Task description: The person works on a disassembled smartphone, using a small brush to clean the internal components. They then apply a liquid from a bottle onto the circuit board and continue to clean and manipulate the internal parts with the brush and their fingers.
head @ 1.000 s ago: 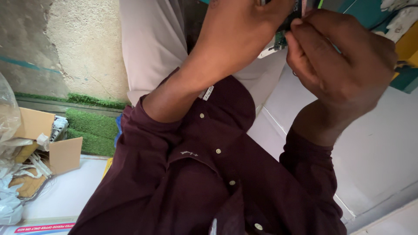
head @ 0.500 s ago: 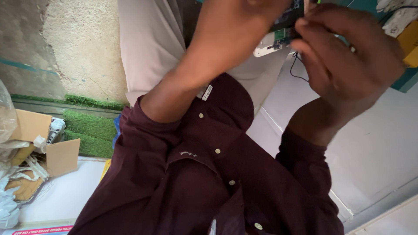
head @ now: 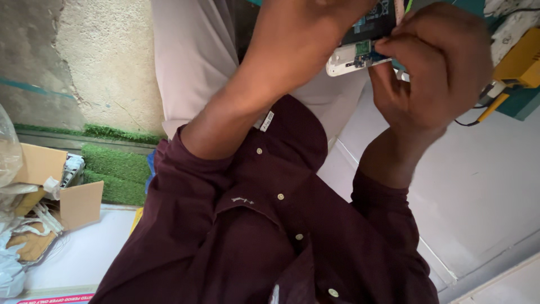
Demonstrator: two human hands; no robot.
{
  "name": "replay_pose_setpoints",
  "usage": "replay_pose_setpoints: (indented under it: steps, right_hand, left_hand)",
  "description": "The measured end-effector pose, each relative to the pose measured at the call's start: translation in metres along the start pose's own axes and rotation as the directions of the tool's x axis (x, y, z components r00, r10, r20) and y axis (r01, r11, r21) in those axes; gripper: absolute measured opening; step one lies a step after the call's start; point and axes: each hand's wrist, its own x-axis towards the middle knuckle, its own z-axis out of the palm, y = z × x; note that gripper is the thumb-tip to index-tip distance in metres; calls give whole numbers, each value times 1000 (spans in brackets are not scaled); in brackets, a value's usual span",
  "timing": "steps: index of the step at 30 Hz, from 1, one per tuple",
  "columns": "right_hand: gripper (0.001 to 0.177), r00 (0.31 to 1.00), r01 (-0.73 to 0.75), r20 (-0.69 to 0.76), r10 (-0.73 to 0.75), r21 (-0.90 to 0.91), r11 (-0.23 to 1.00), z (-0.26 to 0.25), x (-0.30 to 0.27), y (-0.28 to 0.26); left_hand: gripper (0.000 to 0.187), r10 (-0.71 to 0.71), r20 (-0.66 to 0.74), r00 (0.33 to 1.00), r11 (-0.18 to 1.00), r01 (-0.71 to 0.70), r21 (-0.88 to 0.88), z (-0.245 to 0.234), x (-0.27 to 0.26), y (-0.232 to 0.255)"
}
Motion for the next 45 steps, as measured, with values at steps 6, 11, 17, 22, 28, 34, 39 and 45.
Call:
replay_pose_setpoints:
  steps: [6, 11, 17, 22, 28, 34, 39, 45]
  right_hand:
    - [34, 995, -97, -40, 95, -53, 994, 1, -1, -13]
    - [32, 997, -77, -39, 73, -99, 992, -1, -4, -11]
    - [39, 978, -206, -31, 207, 42, 978, 0, -12, -5]
    - [71, 717, -310, -64, 694, 863, 400, 18, -20, -18]
    - [50, 411, -23, 75, 909, 997, -72, 45, -17, -49]
    - [43, 276, -33, -142, 951, 987, 157, 61, -7, -62]
    - [41, 318, 56, -321, 892, 946, 320, 63, 5, -68]
    - [40, 437, 173, -420, 795, 907, 384, 36, -4, -39]
  left_hand:
    - [11, 40, 35, 999, 994, -43, 98, -2, -3, 10]
    - [10, 19, 42, 999, 1000, -19, 5, 3, -4, 8]
    - [12, -17, -17, 1000, 991, 15, -133, 9, 2, 14]
    - [26, 10, -135, 991, 933, -58, -354, 26, -5, 18]
    - [37, 11, -219, 976, 934, -88, -346, 47, -21, 5]
    - [35, 12, -204, 979, 933, -85, -350, 47, -34, 3]
    - [46, 22, -176, 984, 794, -124, -595, 49, -38, -14]
    - [28, -170, 31, 985, 650, 135, -748, 43, -73, -28]
